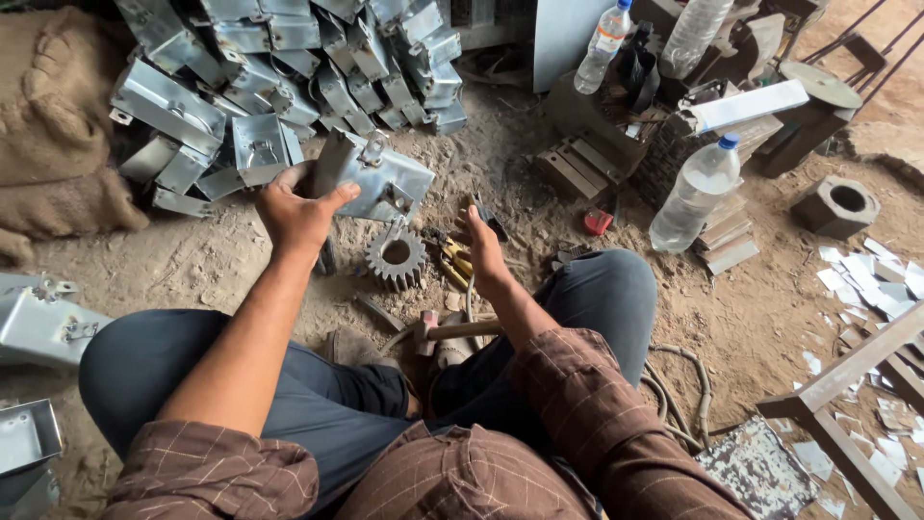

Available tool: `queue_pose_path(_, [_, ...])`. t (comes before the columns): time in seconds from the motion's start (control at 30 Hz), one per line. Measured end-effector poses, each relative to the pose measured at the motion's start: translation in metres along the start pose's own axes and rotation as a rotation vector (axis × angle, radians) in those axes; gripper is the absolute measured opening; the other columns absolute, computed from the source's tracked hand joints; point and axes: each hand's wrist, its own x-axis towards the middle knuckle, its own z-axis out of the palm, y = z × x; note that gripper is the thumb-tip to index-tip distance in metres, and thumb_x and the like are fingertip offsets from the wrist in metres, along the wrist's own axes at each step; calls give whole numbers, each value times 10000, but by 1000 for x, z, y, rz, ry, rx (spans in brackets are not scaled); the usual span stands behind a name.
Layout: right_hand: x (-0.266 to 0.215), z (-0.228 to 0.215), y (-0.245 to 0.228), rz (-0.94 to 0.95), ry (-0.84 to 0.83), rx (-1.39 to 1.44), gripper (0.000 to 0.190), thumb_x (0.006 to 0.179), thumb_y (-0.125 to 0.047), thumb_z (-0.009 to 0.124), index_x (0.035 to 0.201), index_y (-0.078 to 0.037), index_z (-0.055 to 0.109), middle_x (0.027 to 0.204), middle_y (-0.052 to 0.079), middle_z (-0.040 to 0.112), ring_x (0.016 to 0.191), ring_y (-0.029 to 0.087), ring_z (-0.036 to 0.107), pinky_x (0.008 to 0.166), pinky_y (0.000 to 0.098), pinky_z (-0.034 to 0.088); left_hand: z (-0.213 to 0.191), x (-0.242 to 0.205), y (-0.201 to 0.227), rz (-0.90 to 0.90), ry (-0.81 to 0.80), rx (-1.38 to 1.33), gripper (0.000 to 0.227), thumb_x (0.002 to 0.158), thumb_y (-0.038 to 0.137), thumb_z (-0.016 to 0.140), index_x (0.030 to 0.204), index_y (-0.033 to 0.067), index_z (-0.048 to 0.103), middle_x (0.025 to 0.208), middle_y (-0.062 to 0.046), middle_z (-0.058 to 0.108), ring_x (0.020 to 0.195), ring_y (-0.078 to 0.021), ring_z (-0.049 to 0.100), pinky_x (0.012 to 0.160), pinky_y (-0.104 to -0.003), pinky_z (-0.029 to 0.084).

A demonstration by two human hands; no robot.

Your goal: The person sits on the ground and uses a hammer to shape and secure metal box components. They then use a handheld welding tool to join the metal parts, creating sparks. The person handles multiple metal boxes, placing finished ones aside and picking up new ones to continue the process.

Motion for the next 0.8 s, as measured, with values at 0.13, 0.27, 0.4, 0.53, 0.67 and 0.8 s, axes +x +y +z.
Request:
queue_pose_path(0.13, [-5, 9, 0, -4, -32, 57, 876, 957, -678, 383, 1549, -33, 398, 1587, 168, 445, 1408, 337, 463, 1103, 538, 383, -10, -2, 3, -20, 17, -39, 360, 736, 146, 946, 1004, -2, 755, 947, -58, 753, 795, -114, 673, 746, -270, 549])
queue_pose_path(0.27, [-10, 13, -8, -29, -31, 65, 904, 961, -685, 374, 1549, 2, 401, 1572, 217, 470, 1408, 378, 472, 1123, 540, 377, -9, -2, 9, -22, 5, -146, 332, 751, 103, 912, 1026, 10, 752, 966, -60, 757, 812, -116, 698, 761, -267, 571])
queue_pose_path(0.4, [-18, 20, -22, -45, -35, 63, 921, 965, -701, 342, 1571, -8, 344, 1589, 225, 416, 1432, 368, 444, 1151, 540, 364, -9, -4, 17, -27, -55, -334, 270, 788, 28, 864, 1025, 3, 736, 988, -68, 762, 852, -140, 717, 829, -278, 588])
queue_pose_path(0.53, [-24, 27, -37, -65, -15, 139, 944, 961, -725, 302, 1566, -2, 343, 1600, 234, 393, 1445, 372, 423, 1166, 546, 345, -12, -1, 21, -77, -118, -411, 257, 798, -17, 837, 1034, -16, 736, 1001, -83, 755, 870, -154, 714, 855, -288, 588])
queue_pose_path(0.67, [-32, 31, -56, -87, -70, 204, 984, 943, -757, 283, 1576, -5, 336, 1587, 277, 402, 1437, 403, 408, 1183, 552, 321, -7, 1, 11, -158, -115, -493, 281, 792, -28, 829, 1060, -14, 744, 1027, -68, 751, 885, -136, 710, 858, -281, 581])
queue_pose_path(0.8, [-34, 42, -70, -185, -86, 145, 1016, 945, -787, 290, 1566, 13, 369, 1557, 271, 459, 1426, 384, 455, 1180, 542, 343, -8, 10, -9, -303, -46, -575, 323, 779, -20, 833, 1091, -9, 746, 1000, -66, 757, 871, -149, 706, 800, -277, 570])
